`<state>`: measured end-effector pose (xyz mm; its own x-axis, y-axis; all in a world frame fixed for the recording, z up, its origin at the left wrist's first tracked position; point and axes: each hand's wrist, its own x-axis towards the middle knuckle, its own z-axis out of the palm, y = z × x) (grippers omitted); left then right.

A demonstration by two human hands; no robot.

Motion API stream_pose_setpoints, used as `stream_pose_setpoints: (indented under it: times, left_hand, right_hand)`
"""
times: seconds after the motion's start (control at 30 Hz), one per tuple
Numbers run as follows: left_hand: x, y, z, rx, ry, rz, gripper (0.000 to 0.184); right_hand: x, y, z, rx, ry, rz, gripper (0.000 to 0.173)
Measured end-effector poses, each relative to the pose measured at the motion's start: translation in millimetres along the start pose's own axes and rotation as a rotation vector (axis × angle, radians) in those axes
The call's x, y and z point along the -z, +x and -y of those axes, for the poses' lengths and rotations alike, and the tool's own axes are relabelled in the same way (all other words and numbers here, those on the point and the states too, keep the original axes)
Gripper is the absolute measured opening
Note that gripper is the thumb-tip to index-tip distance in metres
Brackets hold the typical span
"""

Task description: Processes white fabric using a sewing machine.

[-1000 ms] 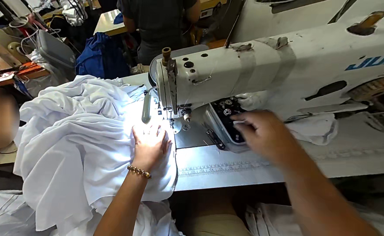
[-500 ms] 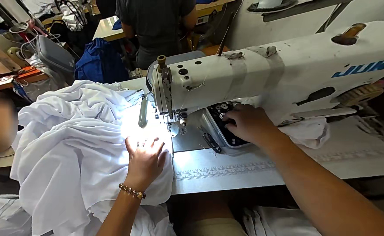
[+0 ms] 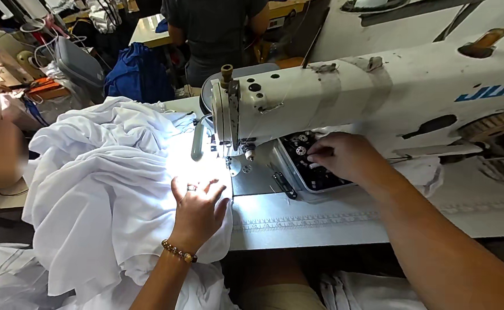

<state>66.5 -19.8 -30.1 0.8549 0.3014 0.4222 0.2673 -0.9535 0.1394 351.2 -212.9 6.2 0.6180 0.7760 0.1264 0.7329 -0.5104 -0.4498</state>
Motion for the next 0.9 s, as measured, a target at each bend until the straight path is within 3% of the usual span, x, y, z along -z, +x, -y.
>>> stream_pose_setpoints:
  times: [0.1, 0.2, 0.3, 0.37, 0.47, 0.63, 0.9]
  left_hand:
    - [1, 2, -12, 0.051, -0.217, -0.026, 0.026]
    - [3, 6, -36, 0.114, -0.594, -0.057, 0.022]
    - [11, 14, -67, 0.209, -0.978, -0.048, 0.024]
    - [14, 19, -83, 0.291, -1.166, -0.012, 0.031]
    - [11, 21, -92, 0.376, -1.327, 0.046, 0.035]
    - [12, 10, -85, 0.395, -1.261, 0.012, 0.008]
    - [21, -2, -78, 0.411, -1.266, -0.038, 0.015]
  right_hand:
    - [10, -14, 3, -0.106, 0.29, -0.161, 0.012]
    - [5, -27, 10, -0.207, 0.726, -0.277, 0.002]
    - [-1, -45, 32, -0.304, 1.209, -0.23, 0.019]
    - [-14, -62, 50, -0.346, 1.373, -0.162, 0.02]
    - [-36, -84, 78, -0.315, 1.527, -0.051, 0.022]
    - [-53, -92, 97, -0.284, 1.615, 0.039, 0.02]
    - [-68, -94, 106, -0.215, 1.634, 0.195, 0.009]
